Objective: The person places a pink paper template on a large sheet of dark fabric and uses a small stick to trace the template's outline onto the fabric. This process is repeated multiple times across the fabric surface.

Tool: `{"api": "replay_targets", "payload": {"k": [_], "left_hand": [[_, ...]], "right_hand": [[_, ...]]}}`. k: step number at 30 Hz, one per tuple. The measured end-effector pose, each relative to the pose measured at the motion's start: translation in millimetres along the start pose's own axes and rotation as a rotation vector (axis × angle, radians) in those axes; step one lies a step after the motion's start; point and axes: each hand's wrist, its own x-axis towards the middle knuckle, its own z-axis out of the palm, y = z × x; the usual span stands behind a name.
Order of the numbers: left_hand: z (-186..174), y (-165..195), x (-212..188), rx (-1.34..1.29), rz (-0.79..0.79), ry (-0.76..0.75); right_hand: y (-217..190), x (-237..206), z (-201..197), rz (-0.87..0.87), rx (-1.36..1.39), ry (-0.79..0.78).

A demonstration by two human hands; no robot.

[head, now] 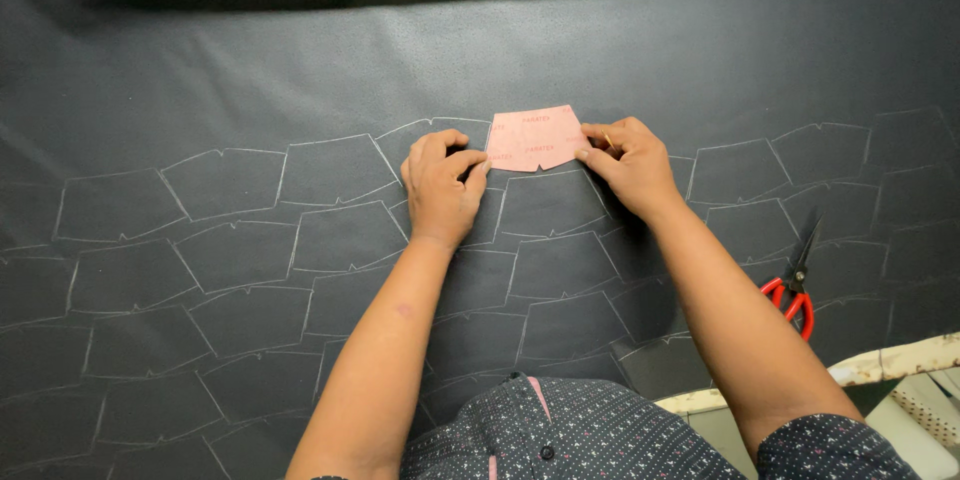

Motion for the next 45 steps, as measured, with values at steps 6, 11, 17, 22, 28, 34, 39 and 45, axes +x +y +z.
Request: {"api": "replay_targets", "payload": {"k": [6, 11, 17, 22, 28, 34, 39, 45], "left_hand": [[1.3, 0.6, -0.6, 0.021, 0.010, 0.008], [0.3, 0.9, -0.3, 0.022, 0.001, 0.007], [-3.3, 4.4, 0.1, 0.022, -0.001, -0.015], [4.8, -1.4, -0.8, 0.082, 0.043, 0.014], [50.9, 15.2, -4.8, 0.168, 0.273, -0.281], [59.8, 44.2, -20.9, 0.249, 0.364, -0.314], [50.9, 48.2, -18.3, 0.271, 0.375, -0.333], [56.3, 39.2, -19.6, 0.217, 0.330, -0.401]], "right_hand": [[-2.5, -1.9, 1.0, 0.015, 0.025, 0.005], [-6.7, -2.6, 3.5, 0.024, 0.024, 0.022], [-9.1, -4.4, 3.8, 0.046, 0.019, 0.020], [-8.3, -3.9, 4.6, 0.018, 0.017, 0.030], [-3.8, 3.0, 0.1, -0.009, -0.014, -0.020], [-8.9, 35.6, -19.3, 0.043, 0.456, 0.092], [-53.1, 48.6, -6.0, -0.177, 0.072, -0.025], [-109.9, 45.8, 31.8, -0.087, 0.064, -0.359]]}}
